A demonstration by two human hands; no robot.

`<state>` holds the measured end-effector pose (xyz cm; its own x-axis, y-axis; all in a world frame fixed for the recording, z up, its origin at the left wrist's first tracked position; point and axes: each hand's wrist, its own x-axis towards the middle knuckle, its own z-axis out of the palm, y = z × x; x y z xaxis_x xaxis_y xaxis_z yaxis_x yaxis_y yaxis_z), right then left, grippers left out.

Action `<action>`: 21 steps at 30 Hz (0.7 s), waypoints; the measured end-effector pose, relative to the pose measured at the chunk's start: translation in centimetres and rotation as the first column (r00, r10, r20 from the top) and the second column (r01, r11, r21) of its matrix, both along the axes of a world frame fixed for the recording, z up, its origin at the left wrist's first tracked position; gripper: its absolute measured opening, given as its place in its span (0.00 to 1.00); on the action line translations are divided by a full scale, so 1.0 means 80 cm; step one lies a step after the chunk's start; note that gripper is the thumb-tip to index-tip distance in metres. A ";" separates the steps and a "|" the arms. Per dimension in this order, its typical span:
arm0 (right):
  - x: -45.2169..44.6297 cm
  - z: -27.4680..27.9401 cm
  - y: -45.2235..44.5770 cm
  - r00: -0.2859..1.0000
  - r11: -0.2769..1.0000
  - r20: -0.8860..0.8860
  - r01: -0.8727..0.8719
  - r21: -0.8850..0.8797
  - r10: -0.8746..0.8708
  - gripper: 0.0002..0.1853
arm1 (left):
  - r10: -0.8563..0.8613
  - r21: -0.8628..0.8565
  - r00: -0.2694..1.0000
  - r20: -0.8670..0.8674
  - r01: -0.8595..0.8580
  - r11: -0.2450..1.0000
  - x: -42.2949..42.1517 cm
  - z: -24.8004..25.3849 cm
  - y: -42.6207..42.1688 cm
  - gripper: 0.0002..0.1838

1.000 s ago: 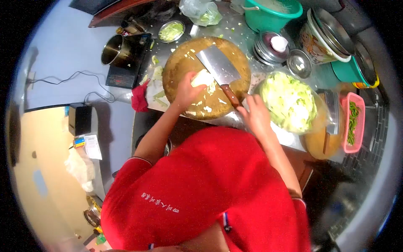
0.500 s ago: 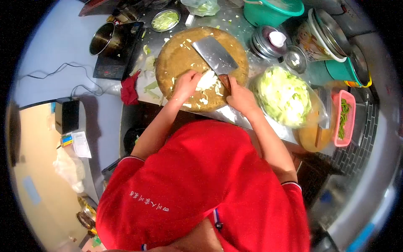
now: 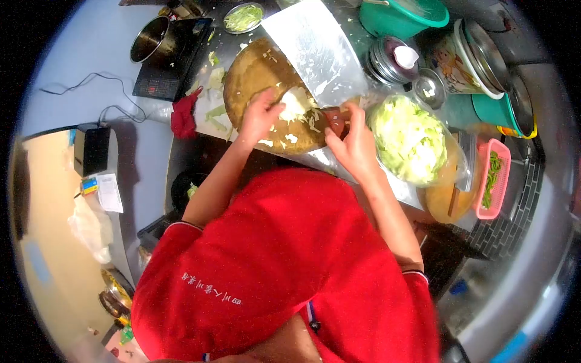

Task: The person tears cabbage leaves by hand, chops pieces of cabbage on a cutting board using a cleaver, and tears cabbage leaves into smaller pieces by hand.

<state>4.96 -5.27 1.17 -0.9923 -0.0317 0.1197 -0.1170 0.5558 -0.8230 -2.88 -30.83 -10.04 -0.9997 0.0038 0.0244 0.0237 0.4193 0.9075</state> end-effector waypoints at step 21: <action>0.027 -0.070 -0.009 0.952 0.893 0.099 -0.305 0.330 0.289 0.39 | 0.390 0.253 0.872 0.296 -0.465 0.848 0.056 0.008 -0.164 0.14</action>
<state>7.13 -5.99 -4.39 -0.9345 -0.3560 0.0041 -0.2869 0.7462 -0.6007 1.61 -43.93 -9.44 -0.8772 -0.3952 -0.2725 -0.3127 0.0397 0.9490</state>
